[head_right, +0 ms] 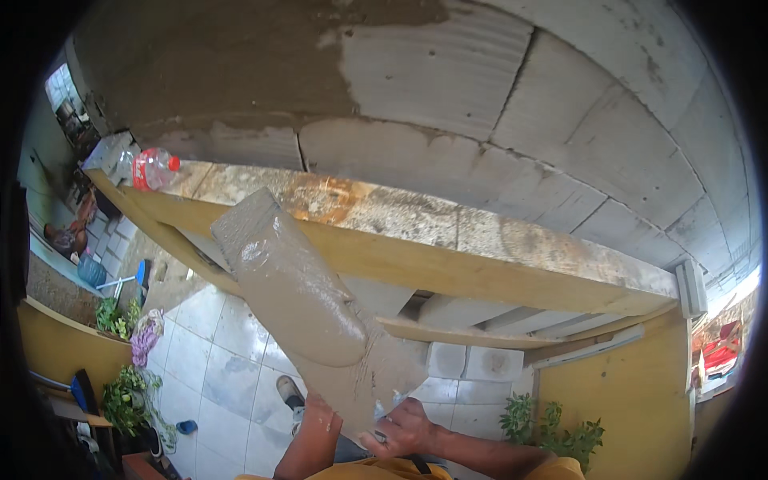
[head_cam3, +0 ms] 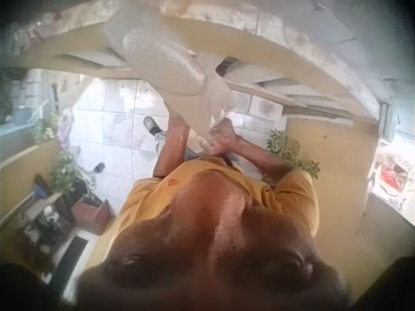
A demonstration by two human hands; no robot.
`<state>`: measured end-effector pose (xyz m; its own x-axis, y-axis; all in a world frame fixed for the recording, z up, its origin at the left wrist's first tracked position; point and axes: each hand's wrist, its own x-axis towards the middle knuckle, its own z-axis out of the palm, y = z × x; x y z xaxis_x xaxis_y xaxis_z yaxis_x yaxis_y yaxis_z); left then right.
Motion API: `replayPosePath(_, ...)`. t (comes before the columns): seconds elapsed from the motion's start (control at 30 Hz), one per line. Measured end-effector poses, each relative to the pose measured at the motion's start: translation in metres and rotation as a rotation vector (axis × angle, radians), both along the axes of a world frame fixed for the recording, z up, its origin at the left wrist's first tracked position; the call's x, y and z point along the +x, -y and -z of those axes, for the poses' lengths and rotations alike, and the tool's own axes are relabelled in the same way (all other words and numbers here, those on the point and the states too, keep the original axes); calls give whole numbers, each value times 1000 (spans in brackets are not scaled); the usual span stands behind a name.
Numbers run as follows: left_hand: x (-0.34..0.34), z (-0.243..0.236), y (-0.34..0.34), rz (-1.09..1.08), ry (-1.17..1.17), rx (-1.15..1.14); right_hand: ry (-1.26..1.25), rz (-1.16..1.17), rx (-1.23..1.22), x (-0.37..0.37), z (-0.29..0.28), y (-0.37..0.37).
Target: The person applies mortar to a brick wall by scooping mortar from a container onto a trowel and smoothing it across the wall surface.
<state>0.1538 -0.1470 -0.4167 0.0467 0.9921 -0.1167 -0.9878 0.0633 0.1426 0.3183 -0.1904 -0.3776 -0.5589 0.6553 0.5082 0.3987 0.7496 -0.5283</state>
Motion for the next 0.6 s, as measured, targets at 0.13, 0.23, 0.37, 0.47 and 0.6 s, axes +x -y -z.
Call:
replayPosePath(0.13, 62, -126, -86, 55, 27, 335, -115, 50, 352, 34, -94, -28)
replayPosePath(0.23, 107, -201, -136, 31, 1, 357, -63, 191, 634, 60, -146, -72)
replayPosePath(0.37, 137, -260, -173, 201, 50, 638, 3, 327, 830, 73, -220, -135)
replayPosePath(0.47, 154, -293, -197, 121, -81, 742, 25, 461, 860, 80, -280, -161)
replayPosePath(0.6, 188, -358, -207, 15, -115, 807, 95, 615, 904, 108, -344, -192)
